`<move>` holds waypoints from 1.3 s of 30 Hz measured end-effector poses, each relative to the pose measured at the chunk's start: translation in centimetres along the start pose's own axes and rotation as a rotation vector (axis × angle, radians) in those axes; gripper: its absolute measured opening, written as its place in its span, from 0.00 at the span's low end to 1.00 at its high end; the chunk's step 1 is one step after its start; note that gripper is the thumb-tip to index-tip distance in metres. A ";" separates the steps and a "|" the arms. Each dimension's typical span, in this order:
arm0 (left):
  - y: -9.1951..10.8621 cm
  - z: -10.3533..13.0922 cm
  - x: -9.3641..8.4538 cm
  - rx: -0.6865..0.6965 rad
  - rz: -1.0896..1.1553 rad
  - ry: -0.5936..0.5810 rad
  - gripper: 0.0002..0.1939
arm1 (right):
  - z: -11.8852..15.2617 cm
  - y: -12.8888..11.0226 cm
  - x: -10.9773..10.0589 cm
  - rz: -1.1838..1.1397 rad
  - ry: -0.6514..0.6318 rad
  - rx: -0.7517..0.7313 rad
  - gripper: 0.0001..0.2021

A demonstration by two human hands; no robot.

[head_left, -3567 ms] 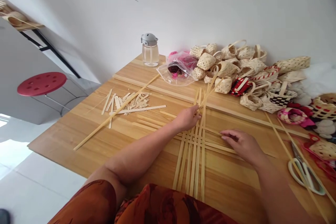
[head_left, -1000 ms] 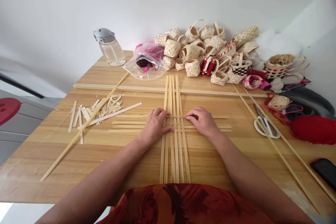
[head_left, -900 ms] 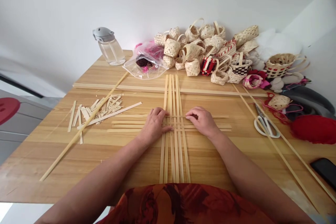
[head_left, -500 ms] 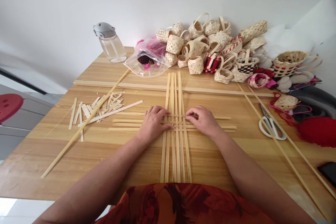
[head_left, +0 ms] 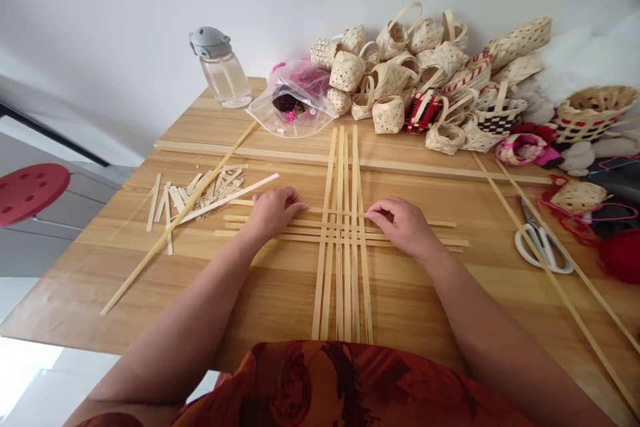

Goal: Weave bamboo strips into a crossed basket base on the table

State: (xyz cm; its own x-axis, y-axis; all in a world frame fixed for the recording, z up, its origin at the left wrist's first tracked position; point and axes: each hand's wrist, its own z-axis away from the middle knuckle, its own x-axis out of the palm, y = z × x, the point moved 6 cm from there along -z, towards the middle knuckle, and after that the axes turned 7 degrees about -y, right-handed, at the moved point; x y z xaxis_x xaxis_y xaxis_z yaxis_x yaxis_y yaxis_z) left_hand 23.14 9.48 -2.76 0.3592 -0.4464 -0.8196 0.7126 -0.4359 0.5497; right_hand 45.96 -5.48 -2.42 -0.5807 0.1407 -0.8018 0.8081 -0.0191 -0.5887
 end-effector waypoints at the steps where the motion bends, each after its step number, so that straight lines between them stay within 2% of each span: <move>1: 0.1 0.1 0.0 0.008 0.045 -0.010 0.08 | 0.0 0.1 0.0 0.006 0.003 0.005 0.09; 5: -0.1 0.2 0.0 0.033 0.145 -0.053 0.11 | 0.0 0.1 -0.1 0.015 0.014 0.005 0.08; 8: -0.4 0.1 -0.1 0.036 0.120 -0.084 0.12 | 0.0 0.1 0.0 0.013 0.009 0.001 0.08; 10: -0.4 0.0 -0.3 0.071 0.092 -0.062 0.14 | 0.0 0.1 0.1 0.000 0.002 -0.005 0.06; 16: 1.0 0.4 -0.5 0.320 -0.080 0.044 0.06 | 0.3 0.3 0.1 0.024 0.024 -0.035 0.02; 21: 1.5 0.6 -0.2 0.452 -0.232 0.049 0.11 | 0.6 -0.6 0.0 0.097 0.043 -0.140 0.02; 28: 1.6 0.6 0.0 0.433 -0.330 0.062 0.11 | 0.8 -1.7 0.0 0.204 0.048 -0.228 0.07; 34: 1.5 0.6 -0.4 0.326 -0.314 0.171 0.10 | 0.6 -1.4 0.0 0.237 0.119 -0.157 0.10; 39: 0.9 0.4 -0.5 0.280 -0.213 0.183 0.10 | 0.1 -1.0 -0.1 0.181 0.126 -0.101 0.11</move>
State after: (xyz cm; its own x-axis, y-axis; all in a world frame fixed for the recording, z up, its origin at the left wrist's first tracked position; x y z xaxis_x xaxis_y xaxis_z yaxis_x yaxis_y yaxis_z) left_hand 23.37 9.04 -1.81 0.3410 -0.1872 -0.9212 0.5998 -0.7112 0.3666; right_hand 45.24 -5.61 -1.75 -0.4139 0.2669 -0.8703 0.9073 0.0432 -0.4183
